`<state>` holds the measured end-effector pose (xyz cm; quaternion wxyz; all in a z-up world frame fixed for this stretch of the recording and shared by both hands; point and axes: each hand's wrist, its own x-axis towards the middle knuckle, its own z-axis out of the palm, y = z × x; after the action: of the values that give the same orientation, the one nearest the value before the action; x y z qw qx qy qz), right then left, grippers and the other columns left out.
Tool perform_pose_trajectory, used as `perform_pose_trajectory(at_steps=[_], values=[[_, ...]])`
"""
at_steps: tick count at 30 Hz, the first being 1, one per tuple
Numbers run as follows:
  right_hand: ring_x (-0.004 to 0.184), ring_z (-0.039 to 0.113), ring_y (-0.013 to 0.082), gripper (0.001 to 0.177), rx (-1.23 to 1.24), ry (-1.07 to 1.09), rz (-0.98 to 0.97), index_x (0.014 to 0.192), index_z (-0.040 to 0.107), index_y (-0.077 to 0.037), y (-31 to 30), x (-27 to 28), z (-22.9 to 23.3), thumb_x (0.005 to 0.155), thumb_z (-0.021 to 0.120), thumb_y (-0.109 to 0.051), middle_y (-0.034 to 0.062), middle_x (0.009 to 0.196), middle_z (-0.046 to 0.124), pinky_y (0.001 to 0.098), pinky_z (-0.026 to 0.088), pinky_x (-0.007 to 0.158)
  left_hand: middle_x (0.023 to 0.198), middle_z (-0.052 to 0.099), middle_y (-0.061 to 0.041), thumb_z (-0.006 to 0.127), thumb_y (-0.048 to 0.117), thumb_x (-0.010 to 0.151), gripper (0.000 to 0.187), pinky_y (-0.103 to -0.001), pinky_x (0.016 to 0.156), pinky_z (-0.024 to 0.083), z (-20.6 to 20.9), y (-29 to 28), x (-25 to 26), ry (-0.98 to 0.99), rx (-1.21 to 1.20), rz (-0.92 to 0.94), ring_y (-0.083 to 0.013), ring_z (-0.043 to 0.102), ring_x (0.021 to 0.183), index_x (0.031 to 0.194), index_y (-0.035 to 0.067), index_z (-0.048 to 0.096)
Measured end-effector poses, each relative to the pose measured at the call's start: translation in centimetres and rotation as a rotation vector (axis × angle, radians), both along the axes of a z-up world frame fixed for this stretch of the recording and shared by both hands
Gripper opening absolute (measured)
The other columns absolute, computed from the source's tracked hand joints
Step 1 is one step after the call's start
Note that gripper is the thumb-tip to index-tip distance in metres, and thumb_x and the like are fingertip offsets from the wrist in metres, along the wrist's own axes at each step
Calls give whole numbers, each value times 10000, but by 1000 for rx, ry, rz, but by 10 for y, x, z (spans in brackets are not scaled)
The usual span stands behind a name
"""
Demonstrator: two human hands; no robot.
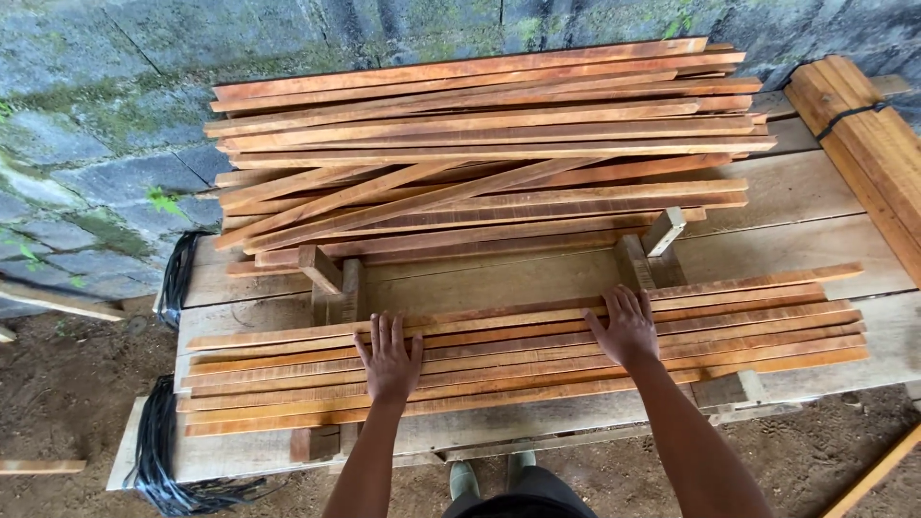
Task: Organizing and aligning thin wooden strips on a wooden workbench for inspection or further work.
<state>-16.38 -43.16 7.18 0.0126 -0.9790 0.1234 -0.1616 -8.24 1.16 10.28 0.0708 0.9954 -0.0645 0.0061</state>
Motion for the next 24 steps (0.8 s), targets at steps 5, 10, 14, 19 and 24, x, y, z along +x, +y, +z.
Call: perform_pose_trajectory(at_steps=[5, 10, 14, 19, 24], values=[[1397, 569, 214, 610, 34, 3, 14, 1331, 663, -183, 0, -3, 4, 954, 551, -648, 52, 1334, 692, 490, 315, 1271, 1611, 417, -81, 303, 584, 1047, 594, -604, 1261, 147, -2, -1, -1, -14, -11, 15, -234, 277, 1571, 1494, 224, 456], [1368, 583, 234, 610, 61, -5, 38, 1298, 664, -165, -1, 0, 6, 963, 534, -658, 65, 1294, 694, 498, 302, 1266, 1561, 476, -69, 347, 561, 1027, 564, -616, 1253, 180, -17, 2, 6, -66, -46, 26, -227, 335, 1547, 1465, 234, 485], [1074, 693, 246, 514, 52, -126, 72, 1011, 699, -168, -13, 20, -9, 869, 653, -660, 54, 981, 711, 440, 475, 1068, 1261, 617, -6, 409, 618, 980, 443, -627, 1215, 220, -65, 11, 42, -176, 9, 10, -184, 515, 1362, 1200, 271, 574], [1168, 703, 303, 812, 228, 582, 28, 1042, 750, -192, 6, 41, 84, 882, 324, -864, 100, 1062, 784, 457, 483, 1031, 944, 713, -48, 524, 717, 868, 502, -514, 1102, 387, -35, 7, 75, -101, 6, -168, -220, 698, 1072, 920, 225, 614], [1342, 600, 290, 760, 242, 838, 99, 1235, 677, -170, 3, 72, 94, 969, 249, -739, 114, 1304, 708, 485, 330, 1154, 1094, 739, -74, 323, 687, 988, 522, -484, 1160, 347, 12, -5, 94, 396, 50, -207, -256, 674, 1211, 967, 227, 569]])
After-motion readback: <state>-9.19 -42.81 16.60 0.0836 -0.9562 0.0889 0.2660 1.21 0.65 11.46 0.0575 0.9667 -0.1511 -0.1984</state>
